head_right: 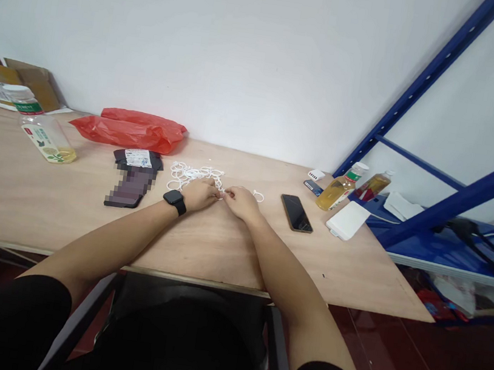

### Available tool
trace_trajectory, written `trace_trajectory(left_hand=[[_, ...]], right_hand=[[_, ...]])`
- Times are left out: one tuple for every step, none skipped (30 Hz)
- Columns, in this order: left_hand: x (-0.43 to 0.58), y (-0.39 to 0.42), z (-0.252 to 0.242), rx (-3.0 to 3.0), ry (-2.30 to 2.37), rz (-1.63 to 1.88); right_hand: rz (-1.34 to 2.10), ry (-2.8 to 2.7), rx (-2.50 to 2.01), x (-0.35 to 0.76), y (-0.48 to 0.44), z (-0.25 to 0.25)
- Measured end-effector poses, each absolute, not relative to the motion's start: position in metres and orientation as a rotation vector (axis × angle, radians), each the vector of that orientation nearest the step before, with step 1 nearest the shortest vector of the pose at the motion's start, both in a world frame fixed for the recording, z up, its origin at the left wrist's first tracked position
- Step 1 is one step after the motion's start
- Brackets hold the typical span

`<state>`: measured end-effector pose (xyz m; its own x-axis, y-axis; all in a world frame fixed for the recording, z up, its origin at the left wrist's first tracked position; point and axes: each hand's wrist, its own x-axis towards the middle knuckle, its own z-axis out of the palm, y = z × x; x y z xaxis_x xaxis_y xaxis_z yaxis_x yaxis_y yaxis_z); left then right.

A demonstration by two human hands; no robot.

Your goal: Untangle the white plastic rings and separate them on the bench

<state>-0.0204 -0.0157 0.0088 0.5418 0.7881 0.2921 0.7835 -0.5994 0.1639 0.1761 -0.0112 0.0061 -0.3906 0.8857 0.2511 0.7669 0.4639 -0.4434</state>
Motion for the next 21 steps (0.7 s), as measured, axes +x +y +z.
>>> trace_trajectory(left_hand=[[-0.022,-0.015,0.008,2.741,1.400,0.543],[-0.024,-0.015,0.007,2.739,1.394,0.549],[-0.025,-0.014,0.007,2.733,1.390,0.552],[-0.027,-0.013,0.006,2.721,1.395,0.557],[-0.029,-0.012,0.006,2.703,1.413,0.565],[-0.030,-0.012,0.006,2.678,1.448,0.577],[-0.031,-0.012,0.006,2.649,1.497,0.589],[-0.031,-0.012,0.006,2.622,1.550,0.602],[-0.031,-0.012,0.006,2.599,1.599,0.614],[-0.031,-0.012,0.007,2.580,1.637,0.623],[-0.030,-0.013,0.007,2.564,1.664,0.632],[-0.029,-0.013,0.008,2.551,1.679,0.641],[-0.029,-0.013,0.008,2.544,1.681,0.654],[-0.028,-0.014,0.009,2.537,1.676,0.673],[-0.028,-0.014,0.009,2.528,1.665,0.697],[-0.027,-0.014,0.010,2.516,1.647,0.726],[-0.026,-0.015,0.010,2.501,1.623,0.752],[-0.025,-0.015,0.010,2.484,1.597,0.768],[-0.024,-0.016,0.010,2.465,1.572,0.771],[-0.023,-0.017,0.010,2.446,1.551,0.766],[-0.023,-0.017,0.010,2.429,1.537,0.758]], right_hand=[[0.346,-2.287,-1.374,0.171,-0.012,0.005],[0.341,-2.296,-1.384,0.167,-0.012,0.004],[0.333,-2.296,-1.400,0.164,-0.011,0.003],[0.320,-2.289,-1.424,0.163,-0.011,0.002],[0.308,-2.282,-1.447,0.163,-0.010,0.002],[0.297,-2.282,-1.460,0.165,-0.010,0.002],[0.288,-2.294,-1.455,0.167,-0.010,0.002],[0.287,-2.324,-1.426,0.169,-0.010,0.003],[0.293,-2.367,-1.375,0.172,-0.010,0.004],[0.302,-2.414,-1.315,0.175,-0.011,0.005],[0.310,-2.458,-1.258,0.178,-0.012,0.006],[0.314,-2.493,-1.218,0.181,-0.013,0.006],[0.313,-2.513,-1.198,0.183,-0.014,0.007],[0.308,-2.520,-1.194,0.185,-0.015,0.008],[0.303,-2.518,-1.192,0.186,-0.016,0.008],[0.304,-2.513,-1.178,0.187,-0.017,0.009],[0.309,-2.507,-1.147,0.188,-0.018,0.010],[0.320,-2.496,-1.103,0.188,-0.019,0.011],[0.332,-2.481,-1.051,0.187,-0.020,0.012],[0.343,-2.462,-0.998,0.186,-0.022,0.014],[0.352,-2.439,-0.950,0.185,-0.023,0.015]])
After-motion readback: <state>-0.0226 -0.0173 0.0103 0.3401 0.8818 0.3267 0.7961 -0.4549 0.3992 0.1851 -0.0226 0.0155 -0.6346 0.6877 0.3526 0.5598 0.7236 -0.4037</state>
